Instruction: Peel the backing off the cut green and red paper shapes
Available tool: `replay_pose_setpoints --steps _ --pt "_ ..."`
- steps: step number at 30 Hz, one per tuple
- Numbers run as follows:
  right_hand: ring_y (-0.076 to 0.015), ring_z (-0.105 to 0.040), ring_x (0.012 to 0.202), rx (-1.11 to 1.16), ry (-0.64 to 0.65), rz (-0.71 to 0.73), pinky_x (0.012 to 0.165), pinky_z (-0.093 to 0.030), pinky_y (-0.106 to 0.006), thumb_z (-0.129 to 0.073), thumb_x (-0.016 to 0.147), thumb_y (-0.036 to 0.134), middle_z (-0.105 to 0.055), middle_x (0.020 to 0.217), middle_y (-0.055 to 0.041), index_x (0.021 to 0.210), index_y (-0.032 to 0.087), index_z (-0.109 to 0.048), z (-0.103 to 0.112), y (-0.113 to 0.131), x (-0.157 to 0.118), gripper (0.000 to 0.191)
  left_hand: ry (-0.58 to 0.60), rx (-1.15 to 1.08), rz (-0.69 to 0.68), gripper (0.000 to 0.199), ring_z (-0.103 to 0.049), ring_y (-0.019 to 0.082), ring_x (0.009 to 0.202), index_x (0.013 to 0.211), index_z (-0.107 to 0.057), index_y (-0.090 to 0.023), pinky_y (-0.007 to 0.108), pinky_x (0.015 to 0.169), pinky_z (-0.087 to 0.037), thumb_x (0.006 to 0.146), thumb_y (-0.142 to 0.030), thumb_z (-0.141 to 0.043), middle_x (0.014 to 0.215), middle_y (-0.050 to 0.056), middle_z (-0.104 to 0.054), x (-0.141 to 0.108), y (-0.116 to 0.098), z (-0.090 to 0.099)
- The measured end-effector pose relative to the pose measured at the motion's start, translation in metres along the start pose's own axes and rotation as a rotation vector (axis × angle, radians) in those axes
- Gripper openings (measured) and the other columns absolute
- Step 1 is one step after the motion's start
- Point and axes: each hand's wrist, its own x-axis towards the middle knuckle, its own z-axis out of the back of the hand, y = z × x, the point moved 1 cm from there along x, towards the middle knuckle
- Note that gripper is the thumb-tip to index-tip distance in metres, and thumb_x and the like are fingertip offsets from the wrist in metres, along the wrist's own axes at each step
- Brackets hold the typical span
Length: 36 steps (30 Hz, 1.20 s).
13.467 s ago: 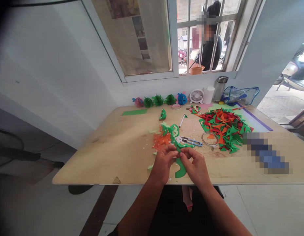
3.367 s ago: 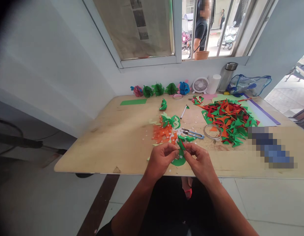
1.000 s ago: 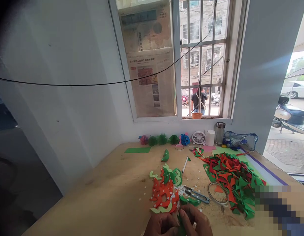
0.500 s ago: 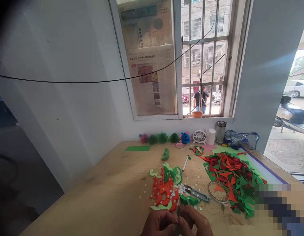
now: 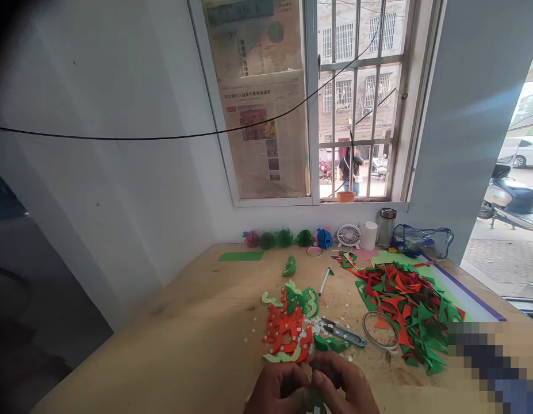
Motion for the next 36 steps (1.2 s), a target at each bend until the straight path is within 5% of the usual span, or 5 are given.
replay_pose_setpoints --steps 2,6,10,24,36 --pt "-0.0258 -0.066 0.088 0.044 0.045 -0.020 0.074 -0.054 -0.031 -0.061 0.075 0.056 -0.072 0.097 -0.0095 0.096 0.021 -0.073 0.005 0.005 0.000 0.043 0.010 -0.031 -0.031 0.034 -0.050 0.011 0.048 0.054 -0.058 -0.013 0.022 0.051 -0.038 0.055 -0.041 -0.078 0.050 0.000 -0.058 -0.003 -0.008 -0.001" --pt "-0.0197 -0.062 0.066 0.148 -0.011 -0.025 0.059 -0.052 -0.029 -0.060 0.077 0.055 -0.071 0.077 -0.0066 0.095 0.019 -0.073 0.007 0.017 -0.002 0.042 -0.047 0.001 -0.074 0.031 -0.049 0.010 0.048 0.056 -0.064 -0.012 0.022 0.052 -0.040 0.060 -0.041 -0.076 0.049 0.000 -0.057 -0.007 -0.026 -0.003" --pt "-0.0195 -0.060 0.072 0.088 0.002 -0.030 0.063 -0.050 -0.028 -0.059 0.079 0.052 -0.069 0.076 -0.0051 0.096 0.018 -0.072 0.006 0.027 0.000 0.040 -0.112 0.016 -0.120 0.030 -0.049 0.010 0.048 0.054 -0.064 -0.013 0.022 0.053 -0.040 0.058 -0.040 -0.077 0.050 0.001 -0.059 -0.002 -0.034 -0.003" --pt "-0.0175 -0.057 0.068 -0.098 -0.026 0.017 0.063 -0.046 -0.026 -0.055 0.084 0.044 -0.065 0.071 -0.0025 0.077 0.018 -0.071 0.007 0.011 0.005 0.032 -0.107 0.003 -0.122 0.024 -0.053 0.011 0.052 0.061 -0.066 -0.012 0.022 0.055 -0.042 0.065 -0.035 -0.072 0.055 0.002 -0.062 0.006 -0.025 -0.004" --pt "-0.0163 -0.053 0.063 0.206 0.047 -0.068 0.062 -0.044 -0.026 -0.059 0.080 0.052 -0.060 0.061 -0.0022 0.061 0.016 -0.066 0.005 0.016 0.003 0.042 -0.096 -0.074 -0.068 0.021 -0.051 0.009 0.047 0.056 -0.062 -0.013 0.021 0.051 -0.038 0.059 -0.031 -0.074 0.050 0.000 -0.059 0.001 -0.030 -0.005"
